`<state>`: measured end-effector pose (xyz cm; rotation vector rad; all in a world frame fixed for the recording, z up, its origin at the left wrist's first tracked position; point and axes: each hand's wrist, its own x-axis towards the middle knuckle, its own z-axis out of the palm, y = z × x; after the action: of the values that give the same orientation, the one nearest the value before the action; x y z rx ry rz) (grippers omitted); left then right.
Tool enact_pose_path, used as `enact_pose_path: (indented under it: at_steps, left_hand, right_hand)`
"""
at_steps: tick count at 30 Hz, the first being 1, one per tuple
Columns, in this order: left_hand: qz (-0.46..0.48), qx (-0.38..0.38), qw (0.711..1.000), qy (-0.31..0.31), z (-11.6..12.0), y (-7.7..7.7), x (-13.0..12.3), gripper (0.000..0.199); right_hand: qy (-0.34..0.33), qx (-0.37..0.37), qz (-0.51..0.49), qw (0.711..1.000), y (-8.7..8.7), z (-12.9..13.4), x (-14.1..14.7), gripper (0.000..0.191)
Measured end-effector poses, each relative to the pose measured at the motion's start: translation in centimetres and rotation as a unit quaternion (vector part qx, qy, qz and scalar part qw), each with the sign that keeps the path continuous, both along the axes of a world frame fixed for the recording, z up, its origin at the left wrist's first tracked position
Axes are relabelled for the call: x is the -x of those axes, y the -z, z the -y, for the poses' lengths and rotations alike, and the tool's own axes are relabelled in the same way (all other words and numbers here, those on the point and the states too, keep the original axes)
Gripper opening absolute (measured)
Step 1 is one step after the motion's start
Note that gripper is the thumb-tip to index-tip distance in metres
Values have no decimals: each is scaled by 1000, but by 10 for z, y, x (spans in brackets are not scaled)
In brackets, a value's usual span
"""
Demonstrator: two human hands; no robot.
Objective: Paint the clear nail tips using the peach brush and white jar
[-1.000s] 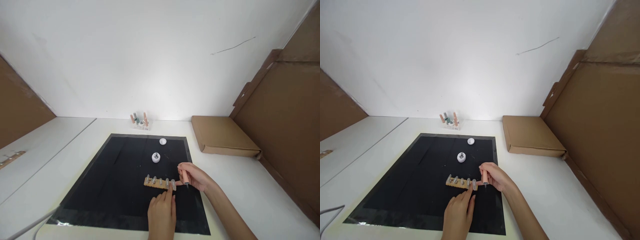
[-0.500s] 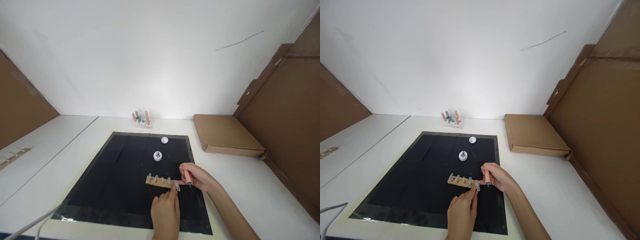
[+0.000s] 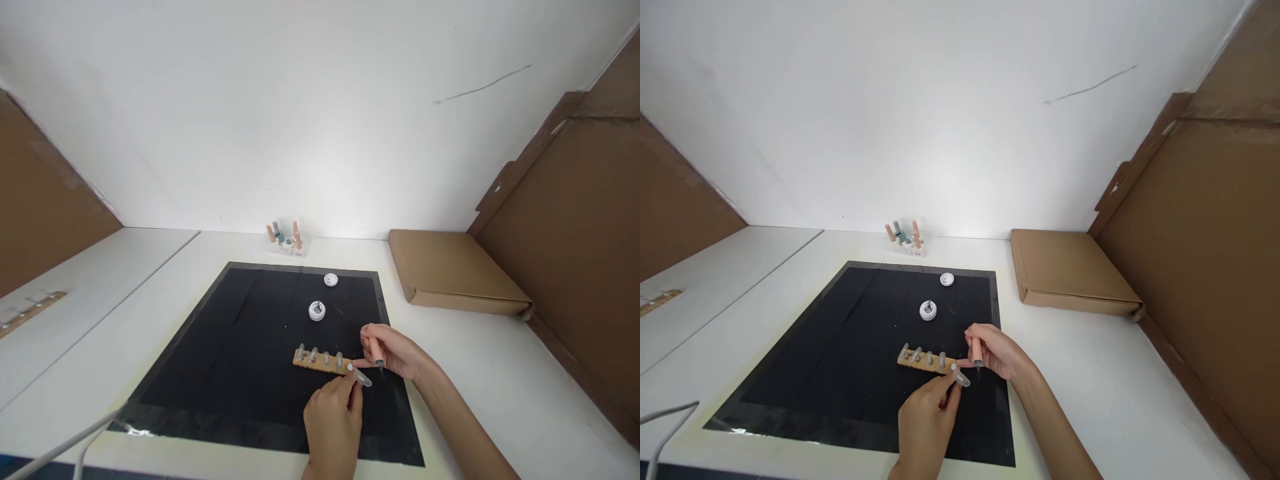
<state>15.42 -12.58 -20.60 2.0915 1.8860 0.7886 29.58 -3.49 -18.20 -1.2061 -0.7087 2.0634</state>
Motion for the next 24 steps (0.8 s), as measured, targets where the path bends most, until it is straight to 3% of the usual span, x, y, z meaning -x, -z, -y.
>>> enact_pose_path:
  at_steps: [4, 7, 10, 13, 17, 20, 24]
  left_hand:
    - [59, -50, 995, 60, 12, -1, 10, 30]
    - [127, -68, 984, 108, 12, -17, 31, 32]
    - [201, -65, 969, 128, -2, -51, 62, 27]
    - [250, -101, 959, 92, -27, -95, 93, 24]
    - [291, -54, 954, 45, -63, -139, 119, 18]
    - [349, -7, 935, 62, -87, -146, 128, 19]
    - [392, 43, 916, 79, -113, -126, 133, 26]
  right_hand:
    - [31, -8, 3, 999, -2, -1, -2, 31]
    - [71, -28, 13, 997, -2, -3, -3, 30]
    - [108, -56, 29, 992, -4, -3, 0, 30]
    - [140, -104, 50, 983, -11, 2, 6, 30]
    - [171, -190, 86, 963, -24, 9, 18, 30]
    - [175, -252, 124, 944, -35, 7, 30, 28]
    - [157, -342, 189, 907, -52, -2, 51, 25]
